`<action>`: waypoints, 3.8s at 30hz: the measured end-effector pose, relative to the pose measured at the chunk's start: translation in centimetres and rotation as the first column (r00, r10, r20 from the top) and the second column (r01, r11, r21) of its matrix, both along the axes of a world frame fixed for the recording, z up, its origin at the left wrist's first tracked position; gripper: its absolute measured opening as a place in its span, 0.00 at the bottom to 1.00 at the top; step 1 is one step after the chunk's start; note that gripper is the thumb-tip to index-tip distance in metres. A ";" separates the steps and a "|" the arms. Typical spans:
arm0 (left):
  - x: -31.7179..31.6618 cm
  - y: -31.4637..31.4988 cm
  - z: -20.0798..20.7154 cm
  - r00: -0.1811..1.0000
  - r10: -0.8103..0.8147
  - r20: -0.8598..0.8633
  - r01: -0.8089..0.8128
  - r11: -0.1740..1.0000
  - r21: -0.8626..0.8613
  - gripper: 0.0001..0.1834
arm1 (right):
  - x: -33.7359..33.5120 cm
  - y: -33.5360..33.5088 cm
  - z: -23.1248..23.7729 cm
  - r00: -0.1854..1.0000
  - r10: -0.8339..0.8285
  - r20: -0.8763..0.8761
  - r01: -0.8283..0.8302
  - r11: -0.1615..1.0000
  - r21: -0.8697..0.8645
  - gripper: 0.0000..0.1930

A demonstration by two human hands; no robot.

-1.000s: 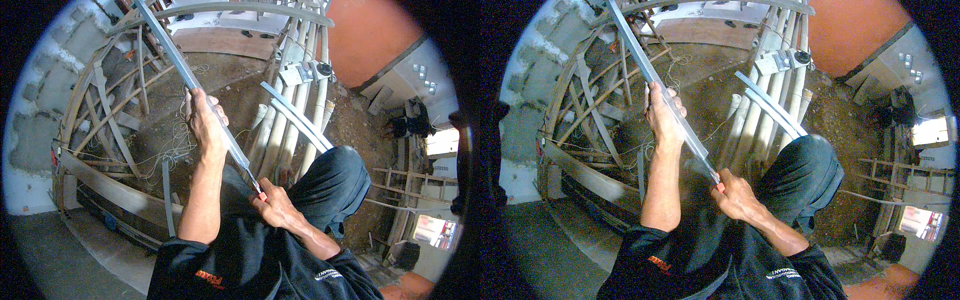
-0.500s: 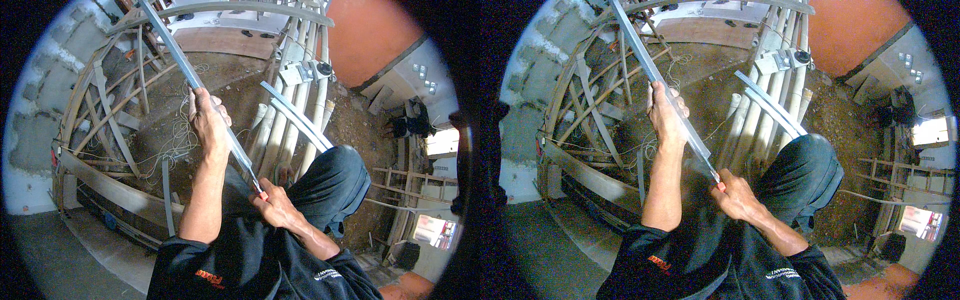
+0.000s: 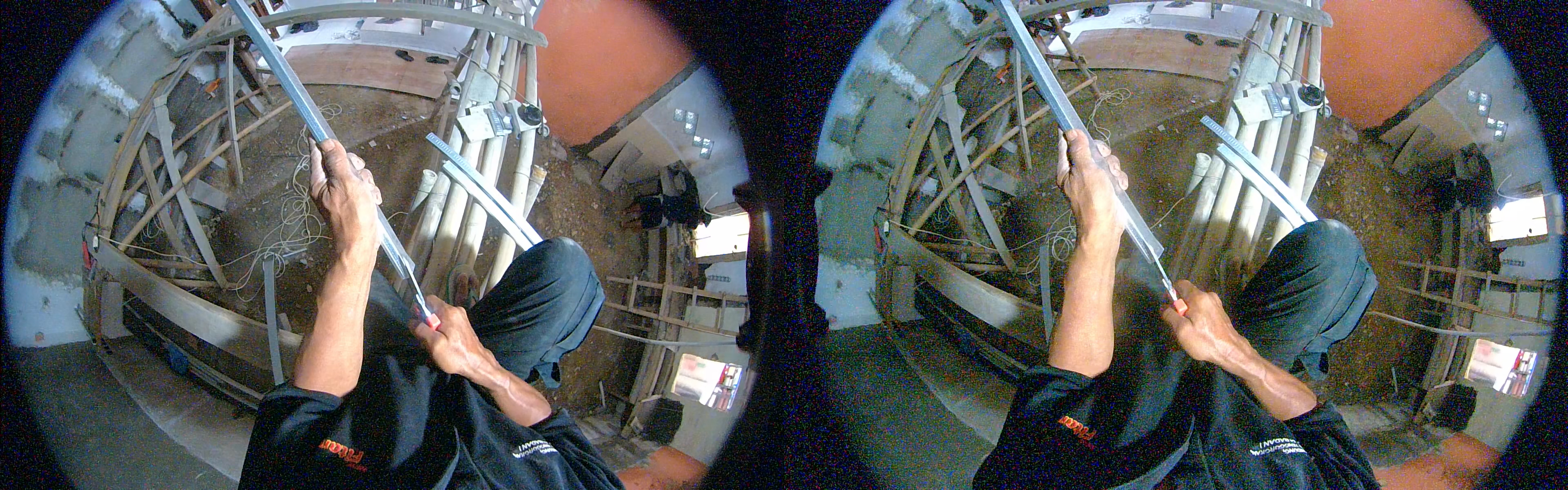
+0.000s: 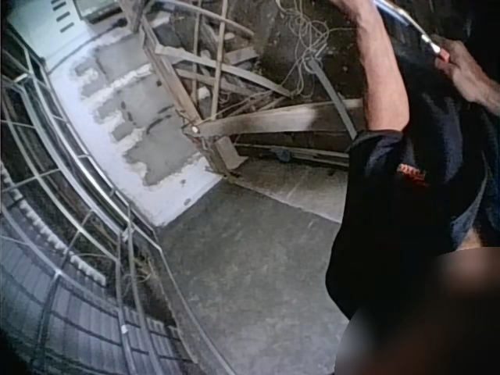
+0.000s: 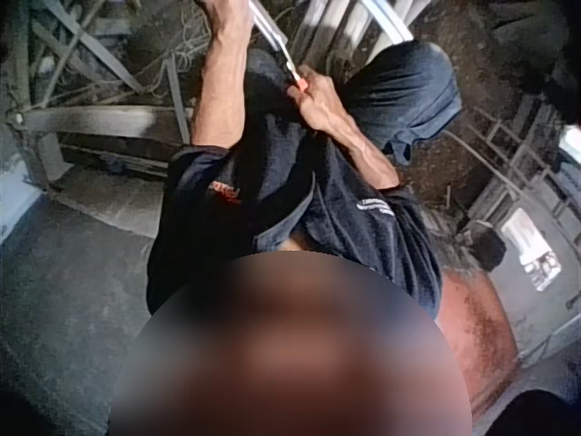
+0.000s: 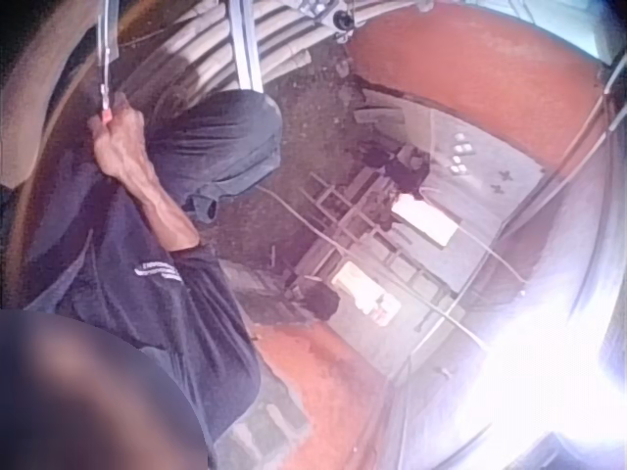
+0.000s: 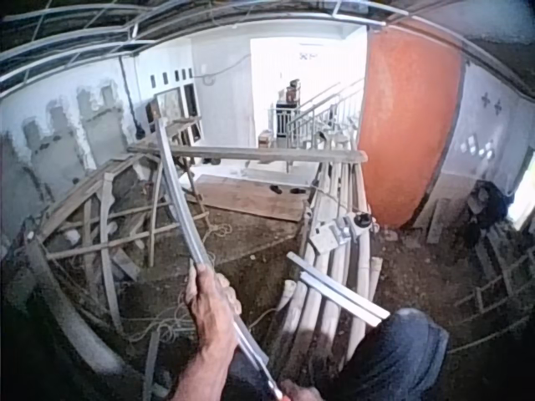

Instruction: The person uses tin snips to cut a long metal strip into shorter pieces while seated on the floor. They repeatedly position the snips, cut, and reposition the strip to produce multiple segments.

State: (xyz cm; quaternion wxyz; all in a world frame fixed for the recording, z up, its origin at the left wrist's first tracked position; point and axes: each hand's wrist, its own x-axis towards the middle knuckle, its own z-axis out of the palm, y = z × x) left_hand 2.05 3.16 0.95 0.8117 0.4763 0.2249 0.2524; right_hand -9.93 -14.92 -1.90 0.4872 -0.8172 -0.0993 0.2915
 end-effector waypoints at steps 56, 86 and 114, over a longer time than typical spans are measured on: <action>0.4 0.5 -0.1 0.998 -0.064 -0.012 0.063 0.997 -0.039 0.24 | 0.0 -0.2 -1.6 0.960 0.034 -0.279 0.073 0.928 0.366 0.04; 1.5 2.4 0.5 0.984 -0.140 0.114 0.160 0.968 -0.191 0.24 | 0.6 1.2 -1.0 0.997 0.001 -0.080 0.016 0.978 0.210 0.15; 0.6 5.3 -0.6 0.951 -0.231 0.207 0.238 0.971 -0.011 0.33 | -0.1 -0.6 0.3 0.986 0.120 -0.116 -0.116 0.992 0.047 0.10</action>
